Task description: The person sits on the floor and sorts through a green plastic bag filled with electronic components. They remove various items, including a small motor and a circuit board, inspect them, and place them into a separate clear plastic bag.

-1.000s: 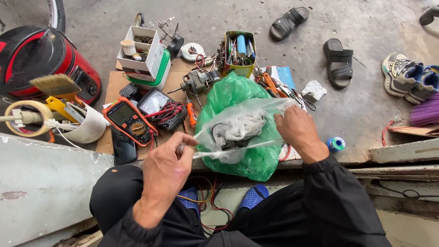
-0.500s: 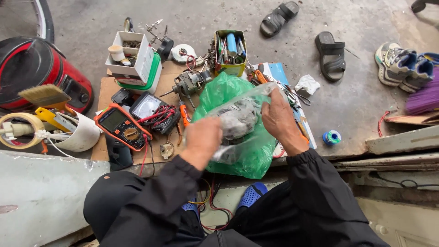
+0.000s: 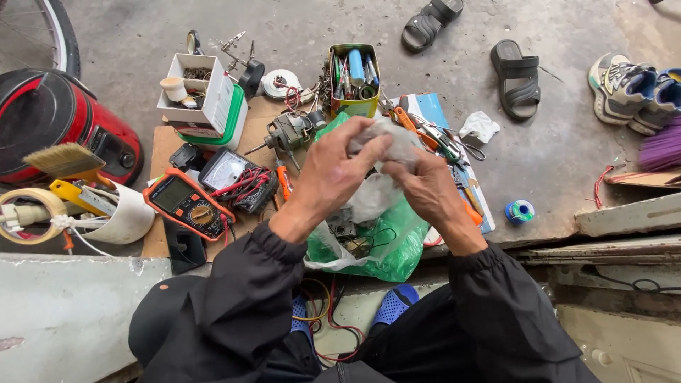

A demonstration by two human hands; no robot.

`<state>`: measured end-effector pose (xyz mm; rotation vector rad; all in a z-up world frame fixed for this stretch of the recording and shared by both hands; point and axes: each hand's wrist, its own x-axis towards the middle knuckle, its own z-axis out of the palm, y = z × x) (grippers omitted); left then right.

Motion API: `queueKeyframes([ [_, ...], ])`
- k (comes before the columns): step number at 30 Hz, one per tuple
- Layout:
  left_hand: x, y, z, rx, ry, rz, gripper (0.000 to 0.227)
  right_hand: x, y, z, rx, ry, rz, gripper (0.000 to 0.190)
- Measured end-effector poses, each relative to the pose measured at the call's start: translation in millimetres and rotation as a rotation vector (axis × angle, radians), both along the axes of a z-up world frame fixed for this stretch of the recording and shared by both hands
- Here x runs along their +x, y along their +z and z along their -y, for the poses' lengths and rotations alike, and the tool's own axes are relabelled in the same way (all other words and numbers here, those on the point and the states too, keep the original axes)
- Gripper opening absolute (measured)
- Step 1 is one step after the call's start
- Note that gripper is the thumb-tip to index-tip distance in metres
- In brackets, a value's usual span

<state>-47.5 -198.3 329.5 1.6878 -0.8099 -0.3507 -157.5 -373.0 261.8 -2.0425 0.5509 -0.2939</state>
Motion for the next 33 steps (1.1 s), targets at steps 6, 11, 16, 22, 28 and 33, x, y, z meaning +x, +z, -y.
queueKeyframes([
  [6, -24.5, -30.8, -30.1, 0.276, -0.104, 0.191, 0.055, -9.8, 20.7, -9.0, 0.081, -0.038, 0.220, 0.025],
  [11, -10.3, -70.4, -68.1, 0.749, -0.025, 0.513, 0.046, -15.8, 39.1, -15.5, 0.099, -0.085, 0.156, 0.018],
  [16, -9.4, -26.6, -73.1, 0.682, -0.082, 0.346, 0.095, -16.6, 56.9, -28.9, 0.136, -0.161, 0.251, 0.009],
  [22, -24.0, -3.2, -71.4, 0.759, -0.060, 0.602, 0.163, -27.1, 91.8, -28.1, 0.330, -0.187, 0.233, 0.025],
  [28, -29.8, 8.7, -72.3, 0.740, -0.059, 0.578, 0.170, -43.3, 129.9, -47.0, 0.223, -0.126, 0.055, 0.048],
  [33, -31.4, 0.4, -73.5, 0.727, -0.063, 0.611, 0.170, -62.0, 150.3, -98.4, -0.462, 0.139, 0.466, 0.030],
])
